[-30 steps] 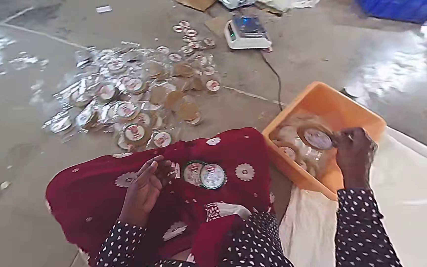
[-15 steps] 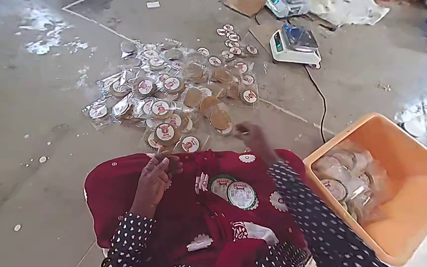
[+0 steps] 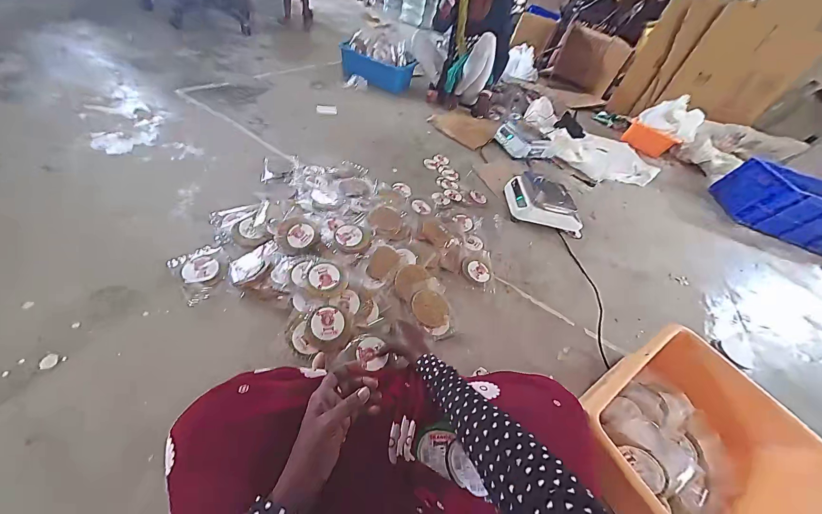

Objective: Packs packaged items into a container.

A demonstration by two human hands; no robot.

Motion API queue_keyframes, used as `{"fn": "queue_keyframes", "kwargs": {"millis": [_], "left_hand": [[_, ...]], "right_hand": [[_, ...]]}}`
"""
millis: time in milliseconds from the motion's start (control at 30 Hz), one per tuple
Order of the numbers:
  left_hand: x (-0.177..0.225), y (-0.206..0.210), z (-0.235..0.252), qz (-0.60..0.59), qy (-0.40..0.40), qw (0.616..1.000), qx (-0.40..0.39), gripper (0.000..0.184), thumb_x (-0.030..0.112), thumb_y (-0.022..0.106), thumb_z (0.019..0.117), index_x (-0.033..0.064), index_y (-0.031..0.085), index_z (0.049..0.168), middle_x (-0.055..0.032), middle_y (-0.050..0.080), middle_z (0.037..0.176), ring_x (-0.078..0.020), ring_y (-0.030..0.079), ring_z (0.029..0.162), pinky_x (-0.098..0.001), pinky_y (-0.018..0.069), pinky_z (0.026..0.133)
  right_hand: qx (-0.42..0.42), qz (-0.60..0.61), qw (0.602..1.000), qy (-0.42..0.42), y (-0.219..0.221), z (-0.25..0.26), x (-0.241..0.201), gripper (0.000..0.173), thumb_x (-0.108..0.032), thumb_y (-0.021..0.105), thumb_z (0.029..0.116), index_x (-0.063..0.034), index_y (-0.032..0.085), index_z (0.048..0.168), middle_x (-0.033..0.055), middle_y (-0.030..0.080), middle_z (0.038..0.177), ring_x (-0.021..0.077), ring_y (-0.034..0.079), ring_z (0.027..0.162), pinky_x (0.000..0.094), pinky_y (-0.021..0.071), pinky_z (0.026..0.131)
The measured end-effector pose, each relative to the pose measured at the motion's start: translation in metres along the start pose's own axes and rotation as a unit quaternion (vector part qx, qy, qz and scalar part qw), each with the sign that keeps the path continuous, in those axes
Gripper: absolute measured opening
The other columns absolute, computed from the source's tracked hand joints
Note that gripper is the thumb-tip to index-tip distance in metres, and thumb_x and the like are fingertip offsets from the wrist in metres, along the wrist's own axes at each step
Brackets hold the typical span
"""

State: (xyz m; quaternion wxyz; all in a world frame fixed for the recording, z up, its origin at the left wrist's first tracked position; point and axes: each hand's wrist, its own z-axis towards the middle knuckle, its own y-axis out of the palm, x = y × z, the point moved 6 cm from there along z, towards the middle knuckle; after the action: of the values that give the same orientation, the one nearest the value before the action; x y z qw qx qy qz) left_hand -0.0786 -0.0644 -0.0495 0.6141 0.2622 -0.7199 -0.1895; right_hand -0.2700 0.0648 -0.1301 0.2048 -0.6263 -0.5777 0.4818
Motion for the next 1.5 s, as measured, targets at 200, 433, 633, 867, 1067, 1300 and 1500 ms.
{"fn": "queue_keyframes", "kwargs": {"millis": [200,433,633,867,1067,1300,1500], "left_hand": [[0.003,-0.001,-0.003,-0.011,-0.003,1.000,0.019,0.045,-0.001,0.051,0.0986,-0.0047,0.039,0.142,-0.0198,0.068,0.112,-0.0306,0.072,0.096,-0.0455,0.0618,0.085],[-0.002,0.000,-0.007,0.000,-0.042,0.999,0.032,0.025,0.004,0.042,0.1064,-0.0062,0.055,0.125,-0.0192,0.070,0.106,-0.0286,0.073,0.092,-0.0448,0.0616,0.085],[-0.025,0.020,-0.024,-0.132,-0.200,0.970,-0.026,0.097,0.068,-0.003,0.1001,-0.0022,0.058,0.125,-0.0201,0.073,0.109,-0.0329,0.073,0.098,-0.0487,0.0614,0.085],[-0.027,0.047,-0.072,-0.247,-0.160,0.948,-0.117,0.040,0.038,0.074,0.0886,0.0107,0.070,0.117,-0.0098,0.074,0.106,-0.0157,0.074,0.087,-0.0289,0.0629,0.069],[-0.048,0.029,-0.107,-0.188,-0.168,0.966,0.047,0.024,0.013,0.063,0.0947,0.0049,0.063,0.117,-0.0161,0.073,0.106,-0.0247,0.074,0.096,-0.0429,0.0633,0.084],[-0.040,0.030,-0.118,-0.171,-0.153,0.969,0.088,0.022,0.007,0.060,0.0919,0.0034,0.061,0.114,-0.0163,0.073,0.102,-0.0250,0.074,0.092,-0.0433,0.0636,0.080],[-0.047,0.037,-0.131,-0.139,-0.175,0.970,0.095,0.020,0.007,0.050,0.0985,0.0014,0.062,0.114,-0.0170,0.073,0.103,-0.0261,0.074,0.092,-0.0436,0.0637,0.080]], "right_hand": [[-0.005,0.109,0.994,-0.009,0.003,0.026,0.026,0.034,-0.021,0.085,0.0818,-0.0005,0.074,0.106,0.0199,0.072,0.105,0.0357,0.067,0.101,0.0579,0.0507,0.095],[0.092,0.086,0.973,-0.196,-0.083,-0.041,-0.034,0.012,-0.012,0.078,0.0879,-0.0029,0.075,0.096,0.0132,0.074,0.092,0.0301,0.070,0.091,0.0562,0.0532,0.087],[0.222,0.050,0.859,-0.459,-0.157,-0.175,-0.081,0.009,-0.013,0.075,0.0900,-0.0046,0.076,0.090,0.0093,0.073,0.087,0.0229,0.071,0.086,0.0452,0.0555,0.082],[0.215,0.063,0.811,-0.540,-0.139,-0.291,-0.049,0.009,-0.012,0.071,0.0929,-0.0080,0.078,0.090,0.0058,0.076,0.098,0.0230,0.069,0.108,0.0401,0.0527,0.097],[0.212,0.120,0.942,-0.231,-0.097,-0.276,0.064,0.015,-0.019,0.075,0.0927,-0.0059,0.075,0.099,0.0068,0.073,0.094,0.0184,0.070,0.085,0.0411,0.0586,0.079],[0.091,0.137,0.982,-0.095,-0.039,-0.259,0.117,0.010,-0.019,0.076,0.0911,-0.0091,0.076,0.091,0.0077,0.071,0.088,0.0224,0.067,0.084,0.0474,0.0540,0.078],[0.137,0.386,0.909,-0.076,-0.069,-0.286,0.143,0.008,-0.010,0.071,0.0955,-0.0033,0.075,0.097,0.0018,0.071,0.079,0.0050,0.060,0.063,0.0222,0.0504,0.060]]}}
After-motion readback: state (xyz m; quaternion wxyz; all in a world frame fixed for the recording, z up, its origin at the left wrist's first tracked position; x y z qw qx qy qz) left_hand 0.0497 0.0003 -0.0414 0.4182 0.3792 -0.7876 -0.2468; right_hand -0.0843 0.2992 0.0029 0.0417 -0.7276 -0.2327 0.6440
